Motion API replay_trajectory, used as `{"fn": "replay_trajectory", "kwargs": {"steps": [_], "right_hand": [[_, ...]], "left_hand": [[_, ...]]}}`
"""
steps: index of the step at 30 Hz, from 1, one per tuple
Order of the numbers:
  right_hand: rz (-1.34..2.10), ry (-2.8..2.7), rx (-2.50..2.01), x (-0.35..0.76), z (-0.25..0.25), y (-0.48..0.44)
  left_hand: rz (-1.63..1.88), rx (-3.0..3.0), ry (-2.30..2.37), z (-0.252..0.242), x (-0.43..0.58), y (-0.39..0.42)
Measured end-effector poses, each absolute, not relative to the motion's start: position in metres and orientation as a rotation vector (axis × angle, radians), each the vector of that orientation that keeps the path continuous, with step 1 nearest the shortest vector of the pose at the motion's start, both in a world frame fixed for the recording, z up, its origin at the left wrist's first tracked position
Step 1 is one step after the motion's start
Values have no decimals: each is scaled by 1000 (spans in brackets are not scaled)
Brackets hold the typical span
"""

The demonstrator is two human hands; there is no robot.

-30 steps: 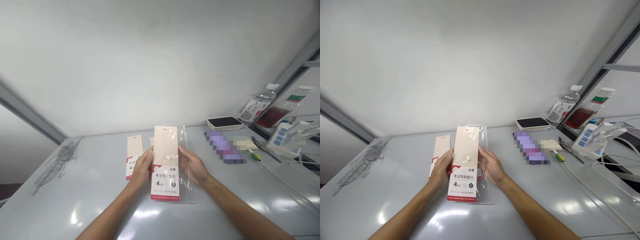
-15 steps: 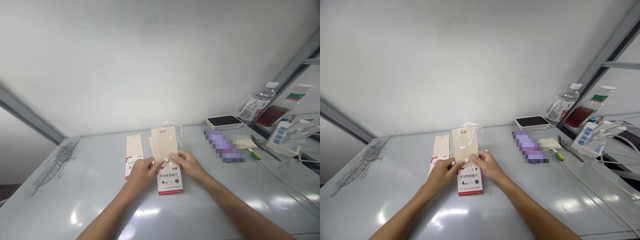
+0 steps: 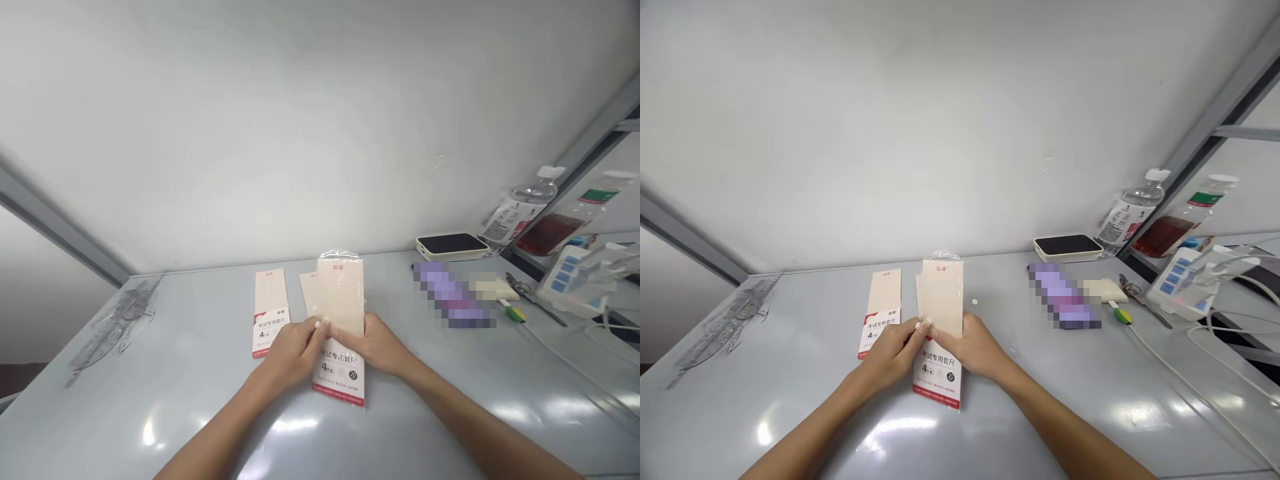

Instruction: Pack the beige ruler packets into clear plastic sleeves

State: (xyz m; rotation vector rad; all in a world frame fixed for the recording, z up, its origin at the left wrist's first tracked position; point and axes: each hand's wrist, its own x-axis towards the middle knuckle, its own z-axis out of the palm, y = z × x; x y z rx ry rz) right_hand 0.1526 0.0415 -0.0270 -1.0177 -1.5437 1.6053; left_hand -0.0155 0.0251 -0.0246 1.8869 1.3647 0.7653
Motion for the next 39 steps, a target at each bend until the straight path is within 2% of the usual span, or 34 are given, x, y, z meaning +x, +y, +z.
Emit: {"fn": "replay_trajectory", "kwargs": {"steps": [15,25,34,39], "right_hand": [[1608,-1578,-923,157,-19,35],[1630,-1582,-888,157,-25,37],[1543,-1588,-983,155,-30,41],[1568,-1636,-1060,156,-32,45]], "left_hand": [[911,1515,1215,-30,-17,30],[796,1359,918,-21,-17,31],[1016,1261,1039,-28,-16,35],[1025,1555,1538,-30,-22,38]]}}
